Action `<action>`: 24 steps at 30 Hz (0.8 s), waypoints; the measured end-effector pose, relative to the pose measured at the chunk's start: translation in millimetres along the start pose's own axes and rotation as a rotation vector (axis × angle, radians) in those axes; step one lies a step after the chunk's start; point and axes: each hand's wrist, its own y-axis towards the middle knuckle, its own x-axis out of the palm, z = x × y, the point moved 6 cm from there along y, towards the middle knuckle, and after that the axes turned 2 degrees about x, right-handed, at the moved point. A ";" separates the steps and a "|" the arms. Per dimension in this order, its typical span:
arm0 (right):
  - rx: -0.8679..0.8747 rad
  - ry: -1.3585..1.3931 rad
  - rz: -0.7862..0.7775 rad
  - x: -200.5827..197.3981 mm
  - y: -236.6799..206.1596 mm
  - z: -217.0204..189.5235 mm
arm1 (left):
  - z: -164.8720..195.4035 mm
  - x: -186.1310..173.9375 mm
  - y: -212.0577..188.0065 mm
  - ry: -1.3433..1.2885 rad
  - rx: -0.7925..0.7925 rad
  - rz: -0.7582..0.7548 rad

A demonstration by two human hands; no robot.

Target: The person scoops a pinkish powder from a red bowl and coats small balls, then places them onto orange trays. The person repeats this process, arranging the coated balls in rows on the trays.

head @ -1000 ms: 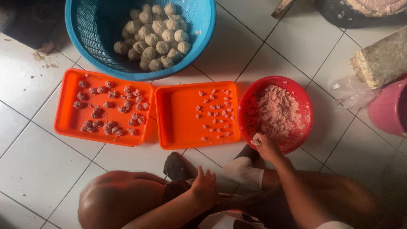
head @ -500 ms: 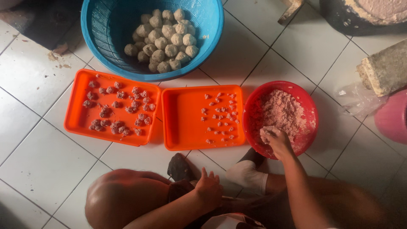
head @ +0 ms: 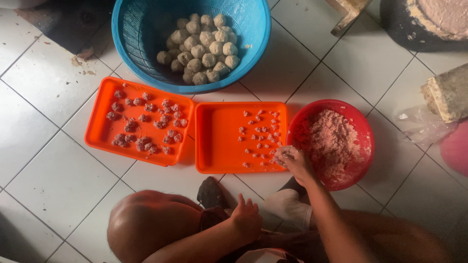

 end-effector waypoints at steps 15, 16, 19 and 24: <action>-0.503 -0.774 0.102 152.8 8.9 -39.1 | -8.5 -8.0 -12.2 -0.002 -0.020 0.017; -0.445 -0.775 0.090 154.7 8.7 -39.7 | -9.4 -8.1 -13.8 -0.002 -0.029 0.025; -0.324 -0.757 0.034 155.8 8.1 -39.0 | -10.6 -7.7 -13.3 0.008 -0.018 -0.008; -0.607 -0.891 -0.129 158.6 7.2 -39.0 | -9.1 -12.1 -7.8 -0.004 -0.023 -0.026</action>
